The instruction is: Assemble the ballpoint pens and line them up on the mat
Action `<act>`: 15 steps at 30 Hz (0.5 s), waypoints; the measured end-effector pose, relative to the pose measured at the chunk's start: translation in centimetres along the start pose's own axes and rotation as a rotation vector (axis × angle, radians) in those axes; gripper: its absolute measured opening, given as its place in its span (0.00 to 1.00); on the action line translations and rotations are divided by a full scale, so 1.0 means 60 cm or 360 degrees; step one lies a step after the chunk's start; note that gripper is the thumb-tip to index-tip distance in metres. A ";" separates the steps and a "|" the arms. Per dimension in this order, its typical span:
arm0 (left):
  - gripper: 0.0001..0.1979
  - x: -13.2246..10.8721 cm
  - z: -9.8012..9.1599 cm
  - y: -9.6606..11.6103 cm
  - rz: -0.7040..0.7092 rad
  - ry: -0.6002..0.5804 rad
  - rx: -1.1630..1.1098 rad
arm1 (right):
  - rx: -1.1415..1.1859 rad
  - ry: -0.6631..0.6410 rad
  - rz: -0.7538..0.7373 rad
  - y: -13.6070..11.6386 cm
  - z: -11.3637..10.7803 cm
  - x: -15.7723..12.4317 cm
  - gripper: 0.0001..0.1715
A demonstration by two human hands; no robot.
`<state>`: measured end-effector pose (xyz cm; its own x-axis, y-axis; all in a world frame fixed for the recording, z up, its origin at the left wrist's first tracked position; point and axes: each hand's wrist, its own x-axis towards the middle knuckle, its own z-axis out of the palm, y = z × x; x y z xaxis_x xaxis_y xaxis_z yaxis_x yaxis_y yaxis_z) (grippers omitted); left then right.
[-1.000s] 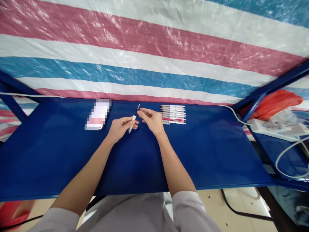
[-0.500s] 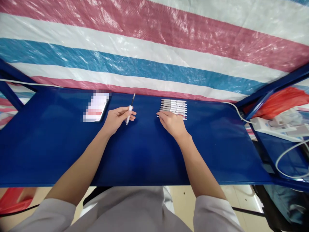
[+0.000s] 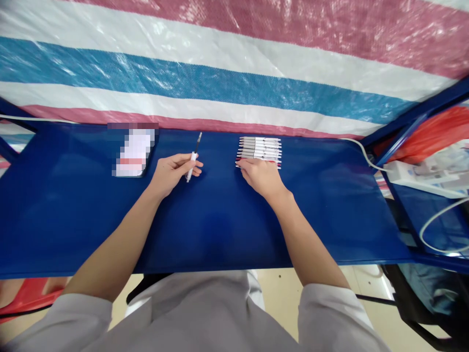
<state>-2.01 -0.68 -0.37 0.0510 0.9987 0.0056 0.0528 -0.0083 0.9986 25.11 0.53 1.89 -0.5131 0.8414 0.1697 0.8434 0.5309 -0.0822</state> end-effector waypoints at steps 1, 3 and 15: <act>0.20 0.000 0.001 0.000 0.0000 0.0002 -0.0001 | -0.0021 -0.0038 0.0023 -0.001 -0.002 0.002 0.19; 0.20 0.001 0.002 0.000 -0.0003 0.0002 -0.0006 | -0.0068 -0.0119 0.0060 -0.004 -0.008 0.007 0.19; 0.19 -0.001 0.005 0.001 0.0011 -0.0014 0.0037 | -0.0185 -0.0286 -0.0012 -0.025 -0.022 0.029 0.19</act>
<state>-1.71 -0.74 -0.34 0.0600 0.9981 0.0119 0.0759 -0.0165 0.9970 23.20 1.06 3.59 -0.5306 0.8476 -0.0086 0.8470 0.5306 0.0339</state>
